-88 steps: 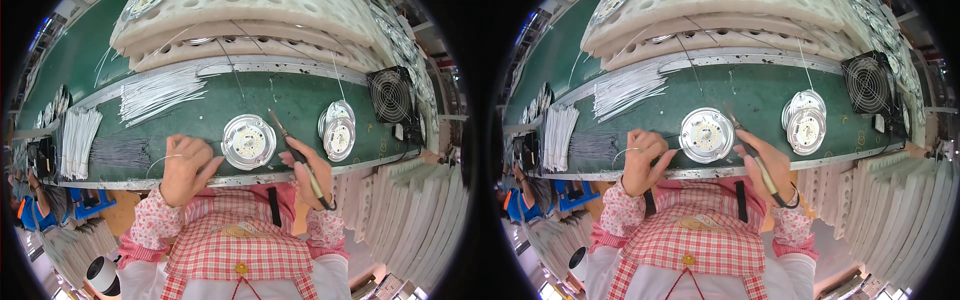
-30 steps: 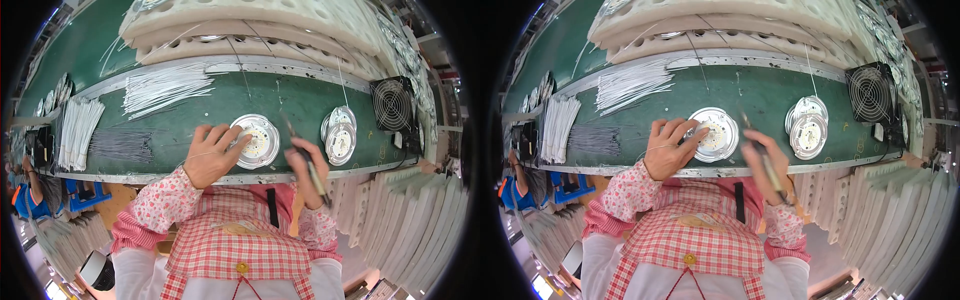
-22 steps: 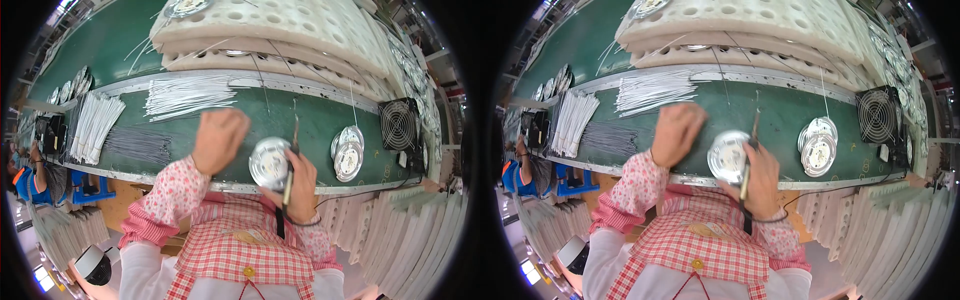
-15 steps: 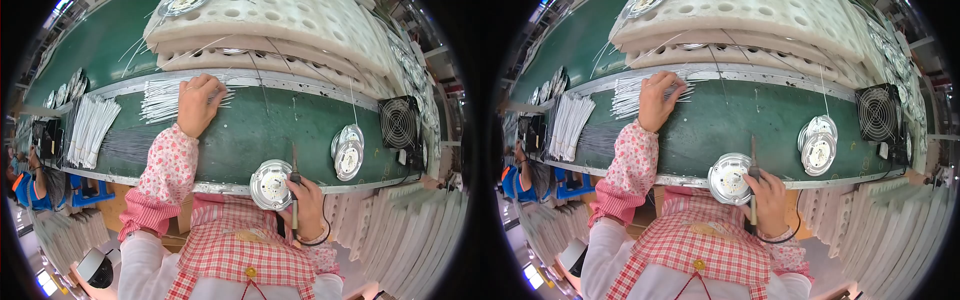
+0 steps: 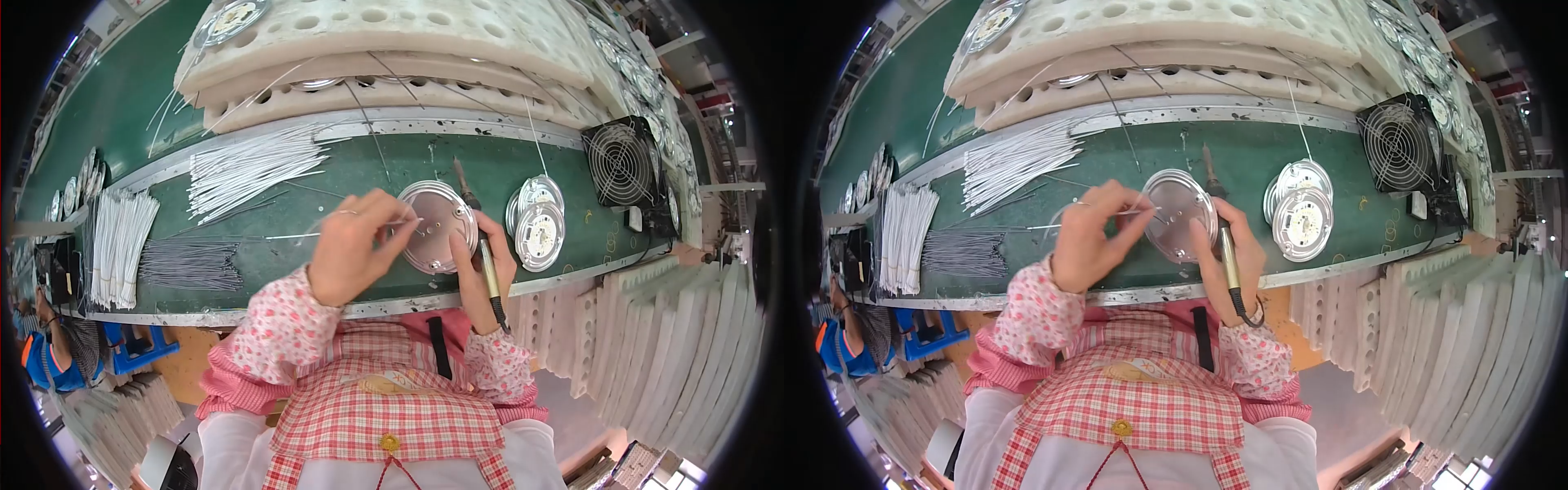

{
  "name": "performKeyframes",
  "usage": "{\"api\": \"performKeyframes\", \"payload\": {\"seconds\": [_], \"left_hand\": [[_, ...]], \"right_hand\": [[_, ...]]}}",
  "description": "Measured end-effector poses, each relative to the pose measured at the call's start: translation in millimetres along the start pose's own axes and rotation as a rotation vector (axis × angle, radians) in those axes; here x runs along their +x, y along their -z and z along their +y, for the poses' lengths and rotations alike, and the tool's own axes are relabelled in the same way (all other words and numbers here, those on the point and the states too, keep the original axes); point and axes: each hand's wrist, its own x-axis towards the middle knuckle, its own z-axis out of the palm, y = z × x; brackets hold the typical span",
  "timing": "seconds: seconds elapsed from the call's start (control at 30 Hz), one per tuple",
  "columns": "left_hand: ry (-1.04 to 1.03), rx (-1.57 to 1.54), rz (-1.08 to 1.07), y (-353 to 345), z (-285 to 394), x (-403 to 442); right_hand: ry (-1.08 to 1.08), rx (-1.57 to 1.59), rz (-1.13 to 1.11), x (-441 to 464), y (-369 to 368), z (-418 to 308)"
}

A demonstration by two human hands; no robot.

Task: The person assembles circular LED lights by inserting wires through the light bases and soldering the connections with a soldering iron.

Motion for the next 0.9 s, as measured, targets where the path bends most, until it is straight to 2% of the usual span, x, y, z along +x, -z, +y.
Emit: {"api": "performKeyframes", "payload": {"seconds": [0.33, 0.37, 0.5, 0.6, 0.73, 0.77, 0.87, 0.9], "left_hand": [[-0.062, 0.017, 0.040, -18.7, 9.4, -15.4], [-0.064, 0.036, 0.041, -17.6, 10.9, -17.6], [-0.053, -0.056, 0.046, -14.9, 9.0, -24.9], [0.167, -0.308, -0.091, -8.6, -5.1, -31.5], [0.242, -0.372, -0.144, -6.6, -11.7, -37.5], [0.248, -0.367, -0.152, -6.6, -13.9, -37.6], [0.272, -0.365, -0.174, -8.0, -17.7, -36.8], [0.281, -0.371, -0.181, -8.8, -17.4, -35.4]], "right_hand": [[0.155, -0.098, -0.023, -18.1, -1.5, -20.3], [0.304, -0.123, 0.005, -18.8, -3.6, -16.7], [0.485, -0.190, 0.014, -24.7, -11.0, -17.3], [0.515, -0.221, -0.114, -25.9, -13.2, -22.3], [0.418, -0.063, -0.191, -18.8, 1.4, -3.5], [0.407, -0.136, -0.240, -13.4, 10.3, -4.9], [0.517, -0.147, -0.413, 15.7, 19.3, -5.9], [0.387, -0.042, -0.552, 20.4, 18.0, 0.8]]}}
